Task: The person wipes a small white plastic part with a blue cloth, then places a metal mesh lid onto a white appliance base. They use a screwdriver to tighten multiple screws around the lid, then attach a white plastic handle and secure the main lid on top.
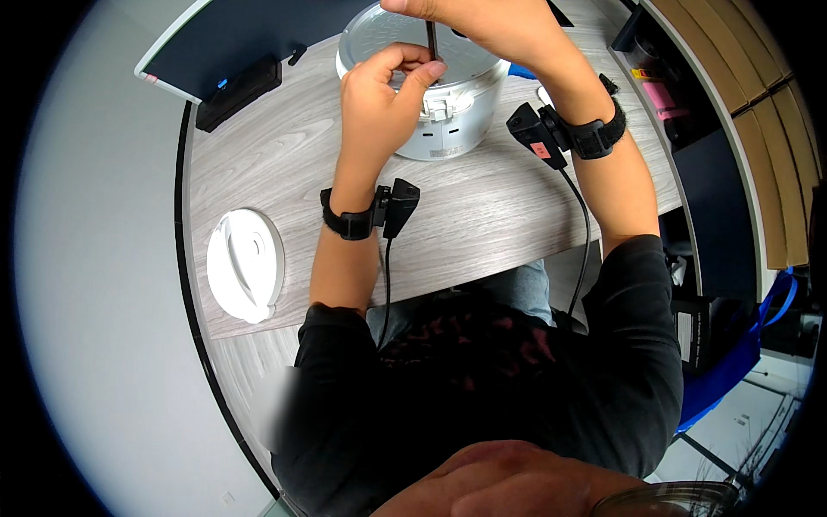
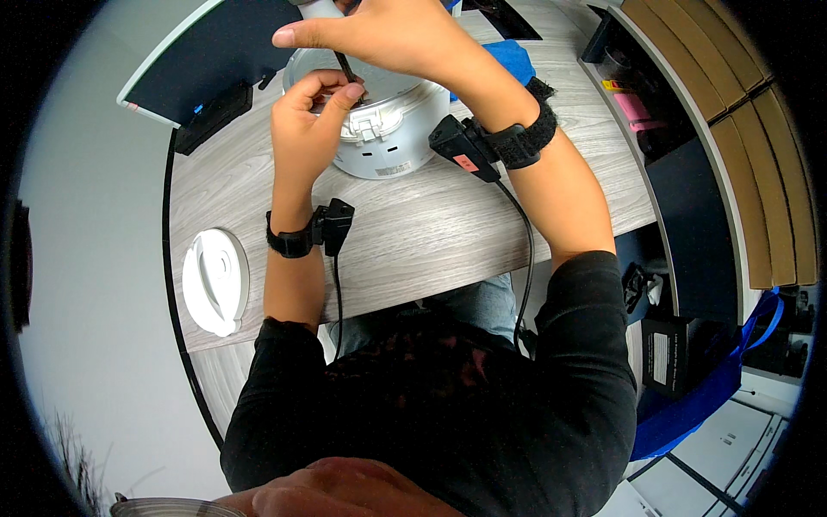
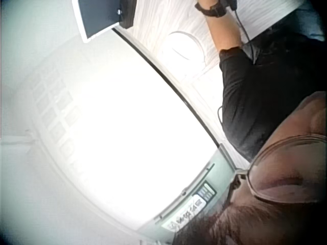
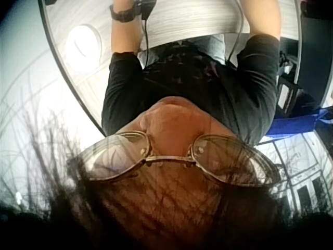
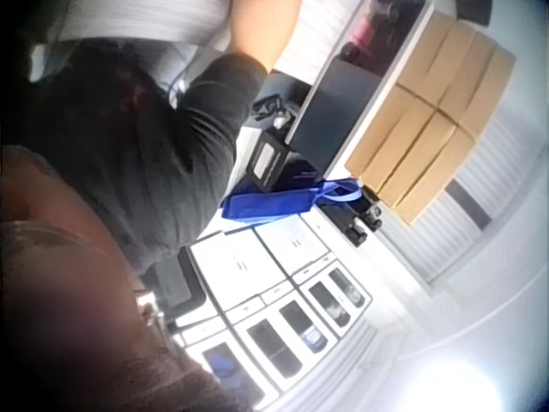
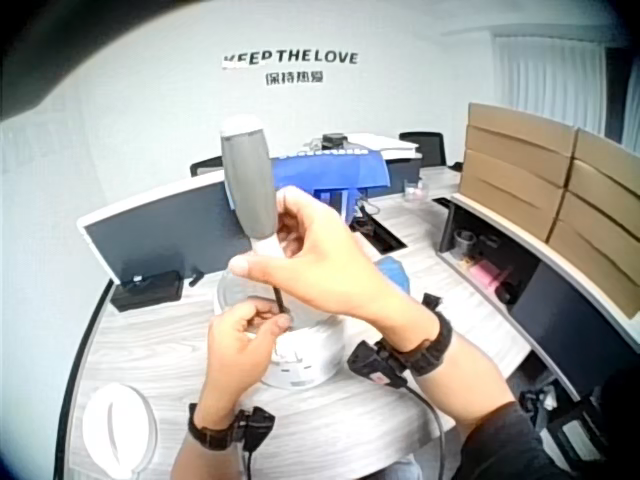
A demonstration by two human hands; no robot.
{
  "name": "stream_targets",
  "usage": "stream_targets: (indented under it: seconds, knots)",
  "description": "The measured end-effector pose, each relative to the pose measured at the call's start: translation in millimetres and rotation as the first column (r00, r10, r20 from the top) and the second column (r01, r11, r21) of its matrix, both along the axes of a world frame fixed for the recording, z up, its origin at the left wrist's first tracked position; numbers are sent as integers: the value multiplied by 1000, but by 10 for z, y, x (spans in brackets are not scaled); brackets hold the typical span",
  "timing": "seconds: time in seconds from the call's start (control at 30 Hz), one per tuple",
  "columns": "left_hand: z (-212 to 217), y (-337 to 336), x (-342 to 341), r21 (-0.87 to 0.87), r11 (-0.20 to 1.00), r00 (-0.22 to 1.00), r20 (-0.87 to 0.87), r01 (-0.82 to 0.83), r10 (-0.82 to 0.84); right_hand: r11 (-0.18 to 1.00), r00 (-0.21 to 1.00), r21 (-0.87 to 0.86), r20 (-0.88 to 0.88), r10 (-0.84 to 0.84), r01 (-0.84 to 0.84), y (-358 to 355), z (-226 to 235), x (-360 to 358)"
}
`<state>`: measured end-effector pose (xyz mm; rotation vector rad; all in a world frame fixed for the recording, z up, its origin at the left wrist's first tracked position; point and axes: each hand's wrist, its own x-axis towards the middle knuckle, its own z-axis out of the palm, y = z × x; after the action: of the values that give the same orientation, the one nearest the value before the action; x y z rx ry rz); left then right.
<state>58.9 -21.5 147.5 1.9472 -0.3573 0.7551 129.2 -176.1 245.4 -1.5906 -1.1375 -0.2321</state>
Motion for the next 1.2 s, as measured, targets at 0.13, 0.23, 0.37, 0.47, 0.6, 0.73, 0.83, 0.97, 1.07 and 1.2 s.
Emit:
stream_targets:
  seconds: [0.13, 0.23, 0.37, 0.47, 0.6, 0.73, 0.83, 0.97, 1.07, 1.2]
  knots:
    - [8, 2, -18, -31, 998, 998, -36, 49, -50, 942, 926, 181, -204, 318, -284, -2, -13, -34]
    - [19, 9, -20, 15, 998, 998, -25, 58, -57, 875, 874, 280, -181, 451, -394, 29, -103, 97]
    - [19, 26, -20, 48, 996, 997, -18, 72, -72, 946, 928, 185, -215, 305, -268, 2, -83, 68]
    - [6, -6, -32, 45, 998, 998, 43, 33, -35, 979, 971, 116, -150, 187, -170, -8, -87, 62]
    - [12, -71, -59, 202, 976, 986, 162, -83, 50, 997, 990, 60, -132, 58, -51, -21, -57, -16]
    - [-15, -109, -29, 229, 965, 973, 219, -129, 78, 997, 984, 68, -168, 59, -49, -22, -59, -37]
    - [-11, -109, -36, 216, 969, 976, 206, -122, 77, 989, 965, 102, -226, 129, -108, -41, -107, 13]
    - [-9, -59, -32, 231, 971, 986, 166, -56, 17, 973, 921, 112, -318, 225, -199, -121, -77, 29]
    - [-21, 11, -15, 204, 979, 989, 144, 13, -43, 978, 939, 104, -279, 202, -180, -128, -87, 68]
    - [-20, 28, -6, 130, 989, 992, 86, 76, -88, 981, 967, 132, -192, 165, -141, -85, -140, 116]
